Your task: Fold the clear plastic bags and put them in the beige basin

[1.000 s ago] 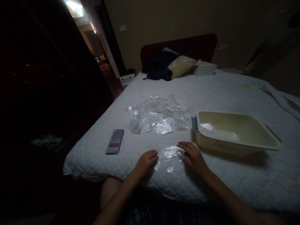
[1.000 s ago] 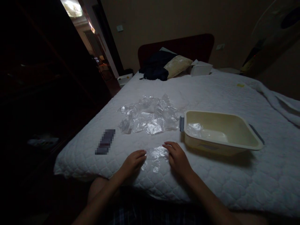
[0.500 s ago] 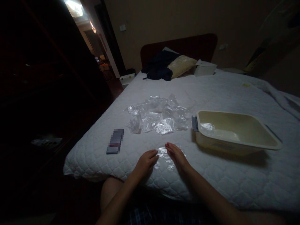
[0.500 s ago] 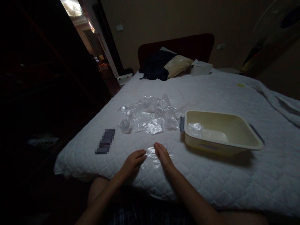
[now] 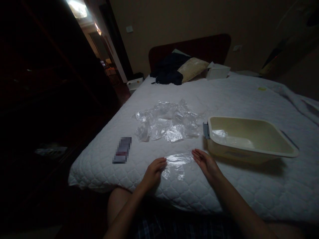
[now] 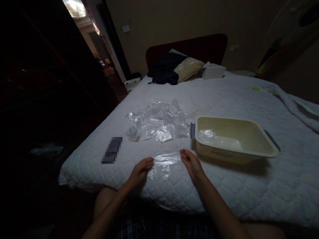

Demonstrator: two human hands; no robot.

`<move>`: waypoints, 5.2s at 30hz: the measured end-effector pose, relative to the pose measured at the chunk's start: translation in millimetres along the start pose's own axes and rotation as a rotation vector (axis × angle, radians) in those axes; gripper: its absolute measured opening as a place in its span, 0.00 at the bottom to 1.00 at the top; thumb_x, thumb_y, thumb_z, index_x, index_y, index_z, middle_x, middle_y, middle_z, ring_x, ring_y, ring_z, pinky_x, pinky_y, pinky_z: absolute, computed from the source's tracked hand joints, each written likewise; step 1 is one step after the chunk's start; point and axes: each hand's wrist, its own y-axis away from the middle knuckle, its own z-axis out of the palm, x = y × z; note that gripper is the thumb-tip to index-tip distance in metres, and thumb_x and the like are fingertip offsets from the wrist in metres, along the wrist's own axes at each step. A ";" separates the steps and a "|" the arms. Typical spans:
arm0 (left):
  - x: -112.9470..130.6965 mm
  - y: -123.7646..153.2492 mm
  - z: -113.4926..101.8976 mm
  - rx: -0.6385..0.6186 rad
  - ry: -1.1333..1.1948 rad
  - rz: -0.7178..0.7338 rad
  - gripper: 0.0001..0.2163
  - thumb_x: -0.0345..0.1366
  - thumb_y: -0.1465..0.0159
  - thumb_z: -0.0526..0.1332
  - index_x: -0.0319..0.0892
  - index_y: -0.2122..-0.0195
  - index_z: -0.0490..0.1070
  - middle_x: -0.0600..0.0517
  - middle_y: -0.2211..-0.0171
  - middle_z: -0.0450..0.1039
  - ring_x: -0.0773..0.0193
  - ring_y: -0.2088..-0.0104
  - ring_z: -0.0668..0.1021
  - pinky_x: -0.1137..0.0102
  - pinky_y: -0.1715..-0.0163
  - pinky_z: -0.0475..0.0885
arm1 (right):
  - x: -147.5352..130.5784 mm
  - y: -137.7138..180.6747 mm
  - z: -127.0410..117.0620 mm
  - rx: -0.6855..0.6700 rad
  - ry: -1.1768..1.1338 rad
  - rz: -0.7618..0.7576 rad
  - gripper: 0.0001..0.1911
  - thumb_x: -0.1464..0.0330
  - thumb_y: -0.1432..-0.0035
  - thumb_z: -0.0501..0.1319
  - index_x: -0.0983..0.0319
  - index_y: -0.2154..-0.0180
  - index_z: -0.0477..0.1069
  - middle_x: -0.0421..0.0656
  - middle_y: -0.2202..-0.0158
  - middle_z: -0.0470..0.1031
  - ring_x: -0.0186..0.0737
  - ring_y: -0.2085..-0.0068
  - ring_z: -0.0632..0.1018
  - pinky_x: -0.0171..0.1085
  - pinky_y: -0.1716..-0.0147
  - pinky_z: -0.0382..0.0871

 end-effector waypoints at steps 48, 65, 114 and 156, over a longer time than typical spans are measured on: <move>13.8 -46.0 -2.9 -0.035 0.359 -0.467 0.16 0.25 0.51 0.58 0.38 0.59 0.66 0.55 0.72 0.65 0.70 0.73 0.69 0.75 0.71 0.64 | -18.3 -7.8 6.4 -0.308 0.863 -0.507 0.10 0.67 0.55 0.61 0.61 0.66 0.72 0.41 0.70 0.73 0.40 0.67 0.73 0.38 0.66 0.67; 21.5 -33.2 -5.7 -0.024 -0.022 -0.228 0.06 0.27 0.46 0.53 0.41 0.70 0.67 0.53 0.72 0.66 0.66 0.70 0.69 0.72 0.69 0.64 | -32.6 2.8 -4.5 -0.439 0.927 -0.548 0.09 0.65 0.59 0.64 0.60 0.71 0.74 0.43 0.72 0.73 0.41 0.68 0.72 0.39 0.65 0.67; 20.5 15.0 0.4 -0.435 -0.715 0.275 0.25 0.43 0.38 0.48 0.41 0.41 0.49 0.43 0.41 0.50 0.53 0.41 0.53 0.55 0.44 0.49 | 54.5 39.9 42.9 -0.204 -0.162 0.092 0.15 0.59 0.53 0.61 0.57 0.62 0.71 0.42 0.50 0.69 0.41 0.44 0.63 0.43 0.44 0.52; 35.5 -118.7 50.2 -0.683 0.154 -0.570 0.04 0.31 0.61 0.64 0.38 0.85 0.70 0.57 0.89 0.64 0.70 0.84 0.66 0.73 0.79 0.61 | 5.7 38.9 -6.4 -0.339 -0.381 0.061 0.17 0.60 0.46 0.52 0.64 0.61 0.71 0.49 0.51 0.69 0.43 0.45 0.64 0.41 0.45 0.55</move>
